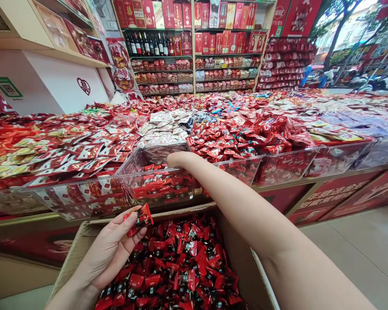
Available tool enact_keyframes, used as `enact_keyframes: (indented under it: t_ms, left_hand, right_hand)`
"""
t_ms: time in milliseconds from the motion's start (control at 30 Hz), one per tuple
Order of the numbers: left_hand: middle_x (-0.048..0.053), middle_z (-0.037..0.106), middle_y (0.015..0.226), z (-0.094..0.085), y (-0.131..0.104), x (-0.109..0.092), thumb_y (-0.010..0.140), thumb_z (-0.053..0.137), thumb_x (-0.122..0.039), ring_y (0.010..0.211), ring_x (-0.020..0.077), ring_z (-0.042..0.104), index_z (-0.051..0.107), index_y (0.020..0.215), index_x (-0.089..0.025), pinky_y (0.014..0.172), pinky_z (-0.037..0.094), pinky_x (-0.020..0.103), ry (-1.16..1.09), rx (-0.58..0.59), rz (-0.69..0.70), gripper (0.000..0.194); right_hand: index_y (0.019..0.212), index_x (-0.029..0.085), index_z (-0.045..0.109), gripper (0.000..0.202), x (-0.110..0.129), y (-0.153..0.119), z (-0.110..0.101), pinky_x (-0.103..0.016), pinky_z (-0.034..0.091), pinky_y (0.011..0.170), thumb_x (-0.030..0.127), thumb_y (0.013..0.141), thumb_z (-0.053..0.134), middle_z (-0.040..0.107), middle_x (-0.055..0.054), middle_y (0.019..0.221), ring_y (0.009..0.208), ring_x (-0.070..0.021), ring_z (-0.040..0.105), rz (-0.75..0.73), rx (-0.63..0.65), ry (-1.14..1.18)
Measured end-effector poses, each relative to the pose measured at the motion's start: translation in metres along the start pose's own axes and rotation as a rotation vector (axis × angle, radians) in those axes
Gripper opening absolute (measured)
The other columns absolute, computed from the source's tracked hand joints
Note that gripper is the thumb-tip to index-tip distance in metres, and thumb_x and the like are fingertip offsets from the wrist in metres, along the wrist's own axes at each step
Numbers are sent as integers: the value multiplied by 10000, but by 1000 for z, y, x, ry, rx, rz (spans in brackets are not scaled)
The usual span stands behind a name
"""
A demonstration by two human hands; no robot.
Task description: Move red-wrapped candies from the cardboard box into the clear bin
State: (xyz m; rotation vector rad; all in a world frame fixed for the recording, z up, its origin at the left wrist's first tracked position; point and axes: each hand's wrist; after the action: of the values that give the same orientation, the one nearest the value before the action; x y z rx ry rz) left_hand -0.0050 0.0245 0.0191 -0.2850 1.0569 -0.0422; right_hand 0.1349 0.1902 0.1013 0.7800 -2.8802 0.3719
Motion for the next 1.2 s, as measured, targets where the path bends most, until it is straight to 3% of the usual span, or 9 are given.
enact_keyframes:
  t_ms: [133, 233, 300, 500, 600, 767, 1000, 1133, 1200]
  left_hand:
    - [-2, 678, 764, 3, -1, -5, 641, 667, -152, 693, 86, 593, 640, 803, -166, 644, 524, 203, -5, -51, 39, 165]
    - [-31, 664, 733, 11, -6, -8, 624, 682, -193, 706, 81, 583, 629, 728, -173, 645, 511, 182, -16, -89, 176, 119]
    - [-57, 650, 684, 20, -8, -8, 618, 687, -207, 668, 71, 576, 605, 681, -186, 623, 499, 165, -24, -105, 293, 106]
    - [-79, 600, 586, 31, -3, 4, 672, 643, -264, 571, 84, 563, 588, 682, -215, 558, 480, 174, 148, -64, 479, 74]
    - [-82, 563, 543, 30, -2, 8, 665, 643, -296, 510, 73, 524, 594, 655, -207, 507, 472, 168, 157, -64, 419, 103]
    - [-80, 560, 525, 29, -4, 6, 609, 674, -350, 461, 79, 511, 608, 647, -221, 454, 476, 183, 136, -79, 307, 150]
    - [-36, 571, 550, 21, -14, -15, 681, 611, -327, 445, 106, 517, 635, 671, -235, 399, 425, 195, 822, 112, 492, 96]
    - [-27, 596, 550, 38, -5, -57, 750, 525, -340, 496, 117, 545, 625, 689, -247, 448, 419, 208, 1030, 279, 738, 150]
    - [-19, 612, 553, 54, 15, -82, 769, 485, -369, 478, 117, 543, 621, 723, -233, 442, 398, 219, 1120, 145, 895, 197]
  right_hand:
    - [865, 113, 606, 244, 6, -14, -4, -238, 352, 628, 261, 788, 428, 607, -111, 888, 771, -165, 538, -28, -195, -14]
    - [897, 125, 546, 428, 26, -45, 10, -240, 320, 638, 378, 877, 201, 578, -105, 882, 777, -146, 503, -79, -606, 60]
    - [787, 145, 527, 475, 42, -67, 30, -221, 308, 581, 494, 850, 210, 563, -57, 724, 654, -116, 483, -144, -790, 211]
    - [531, 167, 355, 415, 60, -86, 85, -189, 258, 455, 435, 843, 296, 371, 35, 483, 446, -60, 335, -200, -795, 674]
    - [516, 173, 314, 426, 54, -81, 95, -183, 268, 420, 456, 835, 304, 326, 45, 449, 412, -57, 338, -183, -764, 948]
    - [554, 184, 360, 457, 45, -85, 102, -181, 268, 308, 563, 794, 277, 365, 58, 407, 300, -61, 353, -87, -504, 1327]
    - [809, 195, 588, 154, 26, -121, 80, -200, 402, 647, 325, 735, 554, 605, 2, 755, 703, -98, 532, -480, -478, 696]
    - [789, 187, 592, 91, 13, -132, 43, -205, 387, 649, 241, 752, 528, 602, 14, 731, 697, -93, 520, -485, -543, 504]
    - [819, 162, 571, 113, 2, -124, 19, -207, 381, 627, 224, 756, 502, 589, 6, 753, 687, -89, 513, -391, -670, 478]
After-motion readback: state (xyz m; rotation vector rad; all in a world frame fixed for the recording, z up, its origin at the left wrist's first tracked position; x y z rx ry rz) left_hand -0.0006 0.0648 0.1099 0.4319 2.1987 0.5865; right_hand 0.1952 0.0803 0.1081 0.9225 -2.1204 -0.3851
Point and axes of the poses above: each hand's wrist, its own y-axis towards the middle knuckle, its own z-axis out of the palm, x = y × z
